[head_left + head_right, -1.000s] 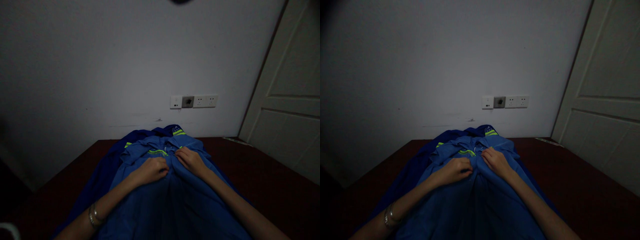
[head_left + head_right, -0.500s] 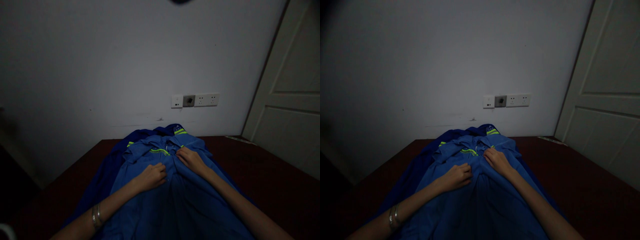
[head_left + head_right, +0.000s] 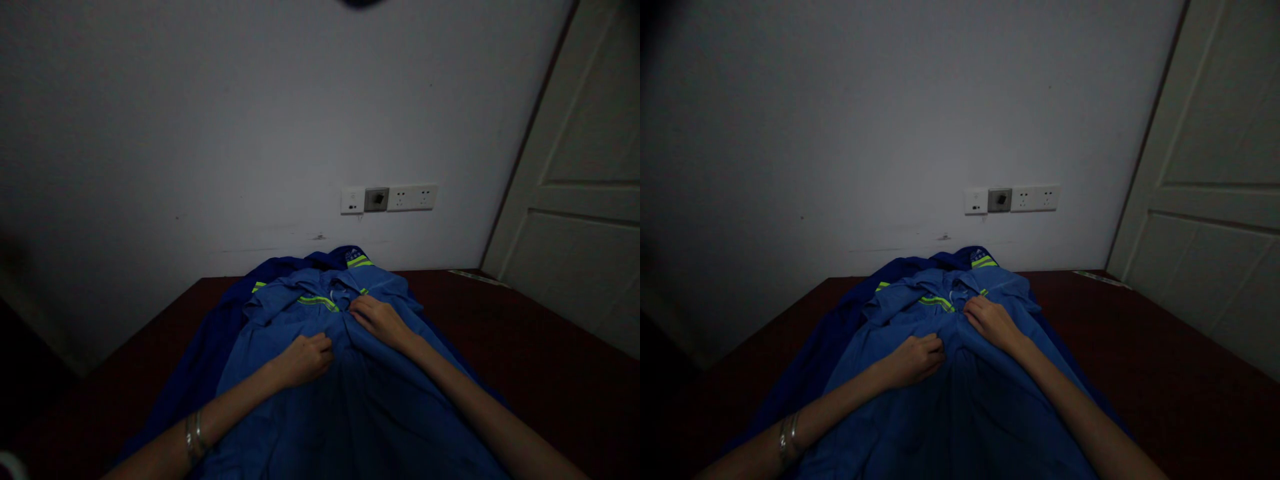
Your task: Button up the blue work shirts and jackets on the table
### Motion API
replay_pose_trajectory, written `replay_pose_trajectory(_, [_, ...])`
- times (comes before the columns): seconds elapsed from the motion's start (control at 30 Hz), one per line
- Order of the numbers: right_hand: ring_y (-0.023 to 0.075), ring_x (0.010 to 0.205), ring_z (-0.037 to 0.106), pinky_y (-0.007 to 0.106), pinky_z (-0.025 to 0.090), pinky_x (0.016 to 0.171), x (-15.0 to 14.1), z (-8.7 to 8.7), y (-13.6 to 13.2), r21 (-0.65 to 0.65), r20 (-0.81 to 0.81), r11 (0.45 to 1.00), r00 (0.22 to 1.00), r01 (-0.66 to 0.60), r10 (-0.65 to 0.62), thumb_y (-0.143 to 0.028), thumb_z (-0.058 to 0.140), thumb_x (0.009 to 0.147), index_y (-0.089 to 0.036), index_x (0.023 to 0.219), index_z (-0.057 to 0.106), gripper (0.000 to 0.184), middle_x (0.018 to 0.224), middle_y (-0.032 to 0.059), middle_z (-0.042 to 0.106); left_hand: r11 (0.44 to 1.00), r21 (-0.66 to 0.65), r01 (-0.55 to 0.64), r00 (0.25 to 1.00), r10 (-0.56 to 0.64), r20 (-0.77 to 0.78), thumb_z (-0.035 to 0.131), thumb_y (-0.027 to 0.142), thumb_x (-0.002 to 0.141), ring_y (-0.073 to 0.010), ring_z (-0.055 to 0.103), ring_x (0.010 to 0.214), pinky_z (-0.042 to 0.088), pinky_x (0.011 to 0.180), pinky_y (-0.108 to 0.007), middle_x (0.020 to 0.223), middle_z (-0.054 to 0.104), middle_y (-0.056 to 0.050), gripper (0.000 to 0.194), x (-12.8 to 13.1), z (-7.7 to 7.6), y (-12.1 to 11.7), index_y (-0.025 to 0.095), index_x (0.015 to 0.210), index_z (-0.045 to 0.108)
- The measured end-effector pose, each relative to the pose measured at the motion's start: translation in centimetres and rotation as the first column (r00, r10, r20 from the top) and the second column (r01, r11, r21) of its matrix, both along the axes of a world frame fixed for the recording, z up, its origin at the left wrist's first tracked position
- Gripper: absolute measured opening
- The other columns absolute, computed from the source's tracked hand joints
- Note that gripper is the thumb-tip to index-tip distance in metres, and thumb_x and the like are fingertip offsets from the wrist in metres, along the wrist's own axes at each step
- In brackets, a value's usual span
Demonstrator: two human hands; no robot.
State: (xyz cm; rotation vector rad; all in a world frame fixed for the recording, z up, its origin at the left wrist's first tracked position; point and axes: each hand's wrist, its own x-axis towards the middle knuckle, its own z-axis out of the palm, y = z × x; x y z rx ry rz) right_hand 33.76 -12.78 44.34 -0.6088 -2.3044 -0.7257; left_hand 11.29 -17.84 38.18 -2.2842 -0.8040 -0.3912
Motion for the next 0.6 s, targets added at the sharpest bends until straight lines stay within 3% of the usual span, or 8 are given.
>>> replay_pose_trajectory(0.17, [0.0174,0.091,0.056,0.03,0.045,0.08,0.0,0.4,-0.7,-0.113,-0.067,0.993,0.997,-0.037,0.029,-0.021,0.044,0.085,-0.018,0.094,0.059,0.018,0.096,0.0059,0.061,0.99,-0.02,0.14,0.982,-0.136,0.134,0.044,0.021,0.086,-0.012,0.053,0.079,0.04,0.061,-0.02,0.085,0.057,-0.003,0.016,-0.5,1.1,-0.8,0.018,0.09,0.059])
replay_pose_trajectory(0.37, [0.0176,0.092,0.056,0.033,0.043,0.084,-0.8,1.3,-2.0,-0.175,-0.218,0.978,0.974,-0.109,0.069,-0.021,0.047,0.083,-0.019,0.096,0.062,0.019,0.095,0.005,0.063,0.949,0.046,0.311,0.888,-0.308,0.342,0.044,0.019,0.085,-0.012,0.056,0.079,0.043,0.069,-0.021,0.085,0.059,-0.005,0.018,-1.4,4.4,-2.8,0.016,0.091,0.061])
replay_pose_trajectory(0.6, [0.0158,0.086,0.058,0.029,0.046,0.076,-3.3,2.6,-7.2,-0.242,-0.39,0.925,0.902,-0.295,0.185,-0.033,0.051,0.082,-0.02,0.092,0.064,0.02,0.09,0.0037,0.065,0.909,0.215,0.357,0.817,-0.416,0.399,0.045,0.017,0.084,-0.0135,0.057,0.081,0.046,0.071,-0.024,0.085,0.061,-0.007,0.019,-1.9,7.1,-4.3,0.015,0.092,0.062])
